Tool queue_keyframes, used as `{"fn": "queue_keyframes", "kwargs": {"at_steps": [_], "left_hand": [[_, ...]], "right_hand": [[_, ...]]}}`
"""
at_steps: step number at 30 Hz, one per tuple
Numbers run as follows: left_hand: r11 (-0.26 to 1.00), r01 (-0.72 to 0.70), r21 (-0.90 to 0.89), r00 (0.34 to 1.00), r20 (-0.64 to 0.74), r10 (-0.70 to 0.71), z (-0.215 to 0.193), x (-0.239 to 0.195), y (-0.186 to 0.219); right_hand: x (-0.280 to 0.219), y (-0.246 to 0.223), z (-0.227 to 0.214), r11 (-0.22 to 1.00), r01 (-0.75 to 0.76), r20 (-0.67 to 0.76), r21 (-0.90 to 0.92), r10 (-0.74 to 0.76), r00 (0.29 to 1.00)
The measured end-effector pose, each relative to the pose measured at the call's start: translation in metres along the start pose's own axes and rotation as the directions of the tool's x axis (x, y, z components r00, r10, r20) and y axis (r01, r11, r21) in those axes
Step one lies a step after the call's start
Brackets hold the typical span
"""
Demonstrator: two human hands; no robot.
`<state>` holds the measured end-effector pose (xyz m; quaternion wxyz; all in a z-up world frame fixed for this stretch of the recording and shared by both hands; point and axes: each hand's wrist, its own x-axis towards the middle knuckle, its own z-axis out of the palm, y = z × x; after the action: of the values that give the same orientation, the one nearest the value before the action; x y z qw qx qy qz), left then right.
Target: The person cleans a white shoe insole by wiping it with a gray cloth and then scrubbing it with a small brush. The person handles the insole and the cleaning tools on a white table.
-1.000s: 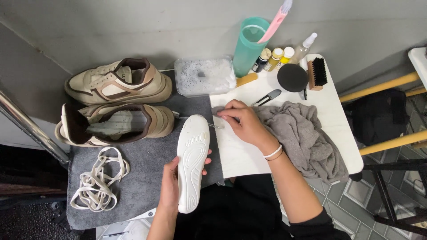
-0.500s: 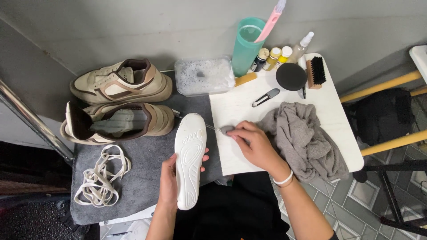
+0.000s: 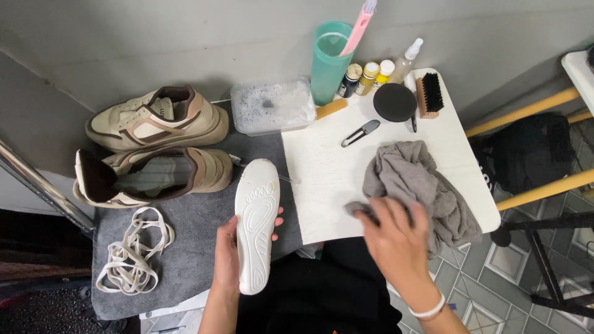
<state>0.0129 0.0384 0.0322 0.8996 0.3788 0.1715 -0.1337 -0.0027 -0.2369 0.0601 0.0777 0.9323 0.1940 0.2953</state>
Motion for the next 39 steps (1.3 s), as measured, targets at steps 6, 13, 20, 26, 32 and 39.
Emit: {"fn": "queue_keyframes", "kwargs": {"at_steps": [6,13,20,26,32,39], "left_hand": [[1.000,-0.004,0.020,1.000,-0.003,0.004,0.002,0.001,-0.001],[0.999,-0.004,0.035,1.000,-0.004,0.004,0.004,-0.001,0.001],[1.000,-0.015,0.019,1.000,-0.009,0.016,0.002,-0.001,0.000],[0.999,-0.013,-0.031,1.000,0.020,0.014,-0.004,-0.002,-0.004],[0.996,0.022,-0.089,0.995,0.099,-0.013,-0.017,-0.016,-0.005],[0.977,-0.006,-0.213,0.981,0.190,0.047,-0.034,-0.038,0.002]], "right_hand": [[-0.021,0.014,-0.008,0.904,-0.399,0.188,0.152,0.370,0.910],[-0.032,0.040,0.000,0.832,-0.548,0.194,0.092,0.524,0.829],[-0.049,0.061,0.006,0.762,-0.638,0.126,-0.110,0.647,0.752],[-0.018,0.041,-0.006,0.758,-0.651,0.113,-0.046,0.652,0.750],[0.062,-0.011,0.008,0.747,-0.213,0.094,0.629,0.199,0.975],[0.119,-0.073,0.082,0.725,0.012,0.140,0.689,-0.149,0.979]]}}
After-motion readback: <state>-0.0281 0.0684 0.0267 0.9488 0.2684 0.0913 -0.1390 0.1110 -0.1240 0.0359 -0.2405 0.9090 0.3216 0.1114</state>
